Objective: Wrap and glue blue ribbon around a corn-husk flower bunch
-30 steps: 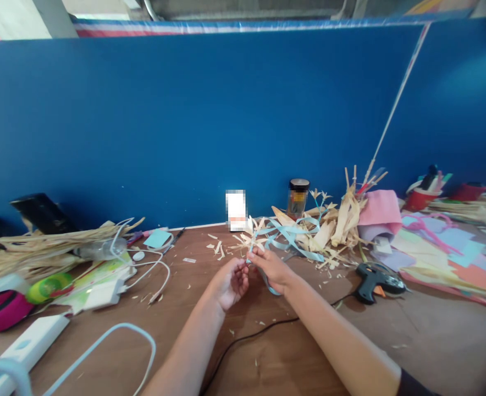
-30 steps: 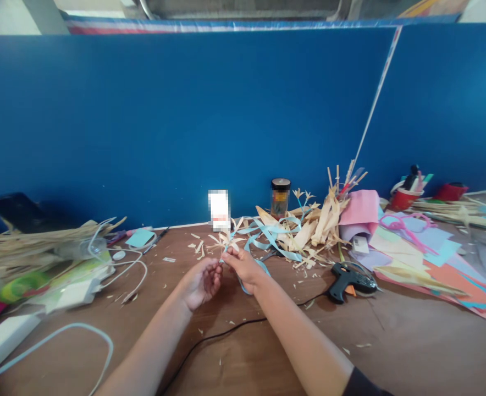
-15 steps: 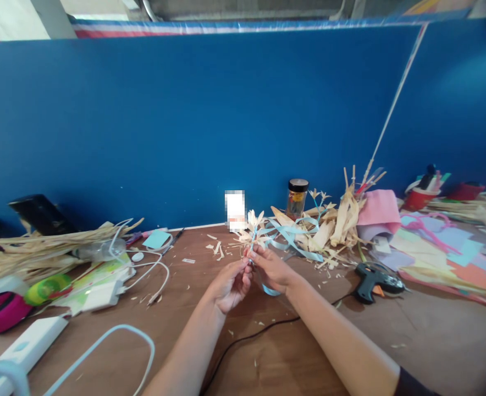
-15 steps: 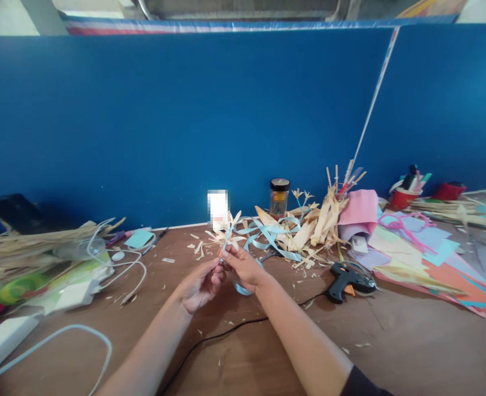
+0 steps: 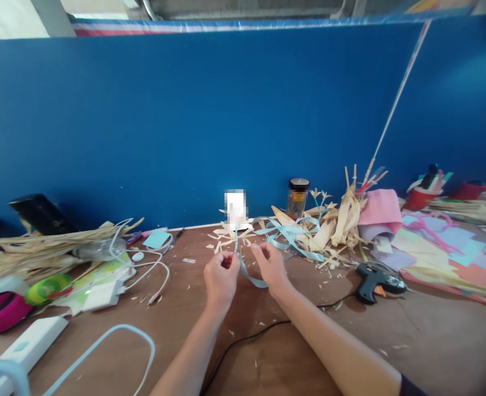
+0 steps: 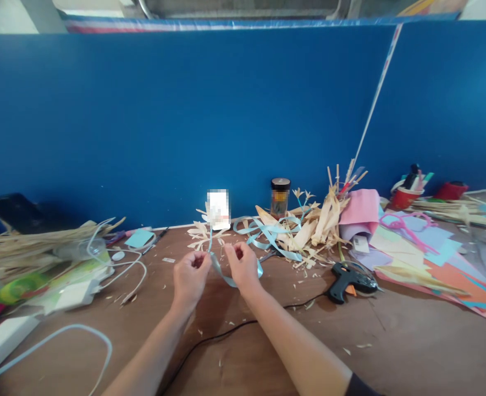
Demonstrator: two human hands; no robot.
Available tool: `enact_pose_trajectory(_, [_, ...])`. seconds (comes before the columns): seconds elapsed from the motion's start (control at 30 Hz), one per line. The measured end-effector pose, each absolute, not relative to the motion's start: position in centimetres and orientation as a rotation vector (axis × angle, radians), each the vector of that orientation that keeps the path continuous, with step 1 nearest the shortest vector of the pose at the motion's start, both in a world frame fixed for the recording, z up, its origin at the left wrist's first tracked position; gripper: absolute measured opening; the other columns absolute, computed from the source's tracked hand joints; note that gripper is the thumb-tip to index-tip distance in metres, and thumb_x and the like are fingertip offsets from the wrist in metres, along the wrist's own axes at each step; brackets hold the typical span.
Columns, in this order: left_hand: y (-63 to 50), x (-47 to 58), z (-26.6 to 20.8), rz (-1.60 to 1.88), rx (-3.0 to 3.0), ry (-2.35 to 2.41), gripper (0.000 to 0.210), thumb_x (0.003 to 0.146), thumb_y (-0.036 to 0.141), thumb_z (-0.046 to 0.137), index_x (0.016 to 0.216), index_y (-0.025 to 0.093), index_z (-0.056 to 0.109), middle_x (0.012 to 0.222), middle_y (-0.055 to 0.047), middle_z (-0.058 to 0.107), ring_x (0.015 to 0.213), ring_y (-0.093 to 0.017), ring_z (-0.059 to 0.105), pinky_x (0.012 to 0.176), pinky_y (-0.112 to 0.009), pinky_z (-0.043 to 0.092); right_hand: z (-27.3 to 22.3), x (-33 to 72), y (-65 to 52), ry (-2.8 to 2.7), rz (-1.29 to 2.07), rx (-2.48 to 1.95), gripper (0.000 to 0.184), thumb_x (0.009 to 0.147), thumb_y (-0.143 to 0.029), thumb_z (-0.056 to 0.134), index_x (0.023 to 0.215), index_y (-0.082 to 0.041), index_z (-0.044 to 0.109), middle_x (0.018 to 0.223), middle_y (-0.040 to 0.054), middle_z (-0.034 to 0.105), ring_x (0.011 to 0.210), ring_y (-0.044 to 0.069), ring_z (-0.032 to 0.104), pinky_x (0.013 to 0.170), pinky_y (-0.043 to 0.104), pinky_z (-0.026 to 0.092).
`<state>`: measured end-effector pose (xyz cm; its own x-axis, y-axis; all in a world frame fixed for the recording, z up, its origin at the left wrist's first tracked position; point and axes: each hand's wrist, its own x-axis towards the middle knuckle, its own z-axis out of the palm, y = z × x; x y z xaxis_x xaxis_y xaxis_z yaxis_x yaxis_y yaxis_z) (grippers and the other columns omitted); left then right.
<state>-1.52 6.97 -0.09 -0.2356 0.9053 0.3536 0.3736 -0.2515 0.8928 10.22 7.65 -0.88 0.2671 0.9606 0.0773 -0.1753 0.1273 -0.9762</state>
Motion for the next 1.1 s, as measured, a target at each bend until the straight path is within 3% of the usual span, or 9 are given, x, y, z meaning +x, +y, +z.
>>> enact_pose_trajectory(0.17, [6.7, -1.3, -0.6, 1.533, 1.905, 1.622, 0.012, 0.072, 0.025, 0.052, 0.068, 0.016, 0.060, 0.061, -0.001, 0.058, 0.055, -0.012, 0.051, 0.056, -0.023, 0.039, -0.3, 10.2, 7.4, -1.134, 0.980, -1.070, 0.022, 0.067, -0.038, 0.061, 0.066, -0.016, 0.063, 0.060, -0.0017, 0.057, 0.060, 0.012, 0.047, 0.059, 0.024, 0.035])
enact_pose_trajectory(0.33, [6.5, -1.2, -0.6, 1.536, 1.981, 1.627, 0.013, 0.072, 0.025, 0.051, 0.069, 0.016, 0.060, 0.063, -0.002, 0.058, 0.058, -0.013, 0.052, 0.058, -0.024, 0.040, -0.4, 9.7, 7.4, -1.132, 1.160, -1.056, 0.024, 0.064, -0.039, 0.063, 0.071, -0.016, 0.063, 0.059, -0.0018, 0.057, 0.052, 0.009, 0.045, 0.048, 0.021, 0.033])
enact_pose_trajectory(0.6, [7.4, -1.5, -0.5, 1.380, 1.350, 1.301, 0.018, 0.067, 0.032, 0.059, 0.069, 0.015, 0.062, 0.052, 0.002, 0.054, 0.046, -0.009, 0.047, 0.047, -0.020, 0.036, -1.5, 9.1, 7.4, -1.008, 1.266, -1.077, 0.022, 0.067, -0.034, 0.059, 0.082, -0.020, 0.064, 0.055, -0.0025, 0.052, 0.048, 0.009, 0.042, 0.042, 0.020, 0.029])
enact_pose_trajectory(0.73, [7.5, -1.5, 0.3, 1.196, 1.023, 1.080, 0.024, 0.060, 0.036, 0.066, 0.058, 0.014, 0.055, 0.046, 0.006, 0.047, 0.038, -0.004, 0.040, 0.039, -0.015, 0.029, -1.6, 9.6, 7.8, -1.020, 1.329, -1.058, 0.024, 0.069, -0.038, 0.056, 0.084, -0.020, 0.062, 0.046, -0.0051, 0.044, 0.042, 0.008, 0.037, 0.039, 0.019, 0.026])
enact_pose_trajectory(0.87, [7.3, -1.8, 0.8, 1.010, 0.907, 0.925, 0.028, 0.058, 0.034, 0.069, 0.055, 0.013, 0.051, 0.046, 0.006, 0.046, 0.036, -0.001, 0.039, 0.036, -0.013, 0.026, -1.4, 10.3, 8.0, -1.057, 1.492, -1.000, 0.029, 0.071, -0.043, 0.054, 0.083, -0.017, 0.060, 0.047, -0.0049, 0.044, 0.040, 0.006, 0.035, 0.038, 0.018, 0.023])
enact_pose_trajectory(1.1, [7.8, -2.6, 0.4, 1.026, 0.908, 0.936, 0.023, 0.058, 0.030, 0.070, 0.060, 0.012, 0.055, 0.049, 0.005, 0.048, 0.037, -0.001, 0.039, 0.036, -0.012, 0.027, -0.6, 11.4, 7.8, -1.141, 1.566, -0.882, 0.025, 0.063, -0.038, 0.067, 0.072, -0.017, 0.055, 0.052, -0.0068, 0.043, 0.041, 0.003, 0.031, 0.037, 0.017, 0.018])
